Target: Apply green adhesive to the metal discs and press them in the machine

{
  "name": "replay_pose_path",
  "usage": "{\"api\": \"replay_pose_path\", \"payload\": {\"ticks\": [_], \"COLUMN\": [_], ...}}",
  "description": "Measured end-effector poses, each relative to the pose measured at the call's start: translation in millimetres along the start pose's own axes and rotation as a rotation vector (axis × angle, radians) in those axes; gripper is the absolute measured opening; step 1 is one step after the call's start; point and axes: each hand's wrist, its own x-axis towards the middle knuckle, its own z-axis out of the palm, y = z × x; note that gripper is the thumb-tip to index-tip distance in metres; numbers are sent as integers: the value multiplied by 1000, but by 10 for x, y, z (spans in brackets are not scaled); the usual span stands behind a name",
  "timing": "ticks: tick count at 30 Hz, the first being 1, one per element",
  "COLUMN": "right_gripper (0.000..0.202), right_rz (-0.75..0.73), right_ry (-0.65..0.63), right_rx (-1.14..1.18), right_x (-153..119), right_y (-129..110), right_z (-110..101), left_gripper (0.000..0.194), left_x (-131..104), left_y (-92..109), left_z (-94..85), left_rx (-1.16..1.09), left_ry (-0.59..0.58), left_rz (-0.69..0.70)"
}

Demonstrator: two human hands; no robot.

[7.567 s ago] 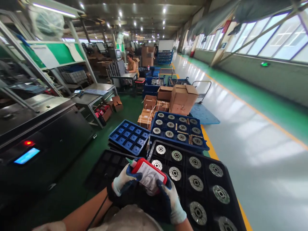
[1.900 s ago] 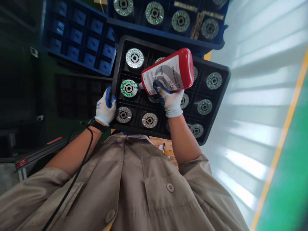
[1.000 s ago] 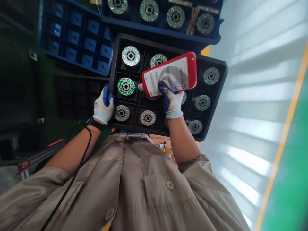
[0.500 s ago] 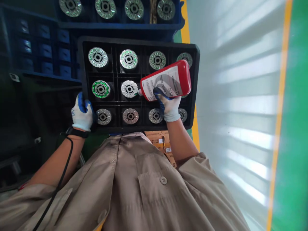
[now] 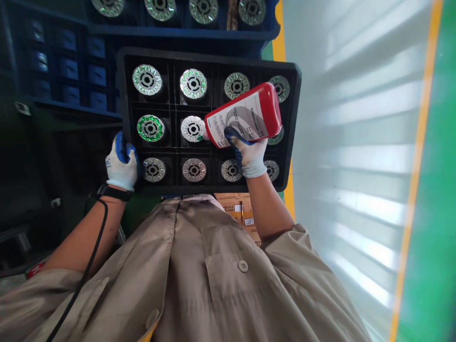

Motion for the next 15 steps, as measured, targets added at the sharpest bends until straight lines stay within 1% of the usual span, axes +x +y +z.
{"api": "replay_pose_path", "payload": {"ticks": [4, 8, 11, 15], "right_gripper": [71, 71, 73, 76], "right_rz": [-6, 16, 11, -15], "right_ry": [24, 40, 38, 28], "right_rx": [22, 32, 20, 30], "right_x": [-12, -37, -38, 11], "right_y": [-67, -94, -75, 8], "right_z": [107, 140, 156, 190], "left_gripper": [59, 61, 62, 60], "left_x": [15, 16, 17, 20], "left_y": [-35, -30, -44, -68], "left_z": [11, 6, 16, 34], "left_rx": [-13, -15, -26, -16], "left_ry": [-5, -11, 1, 5], "left_rz": [14, 5, 13, 21]}}
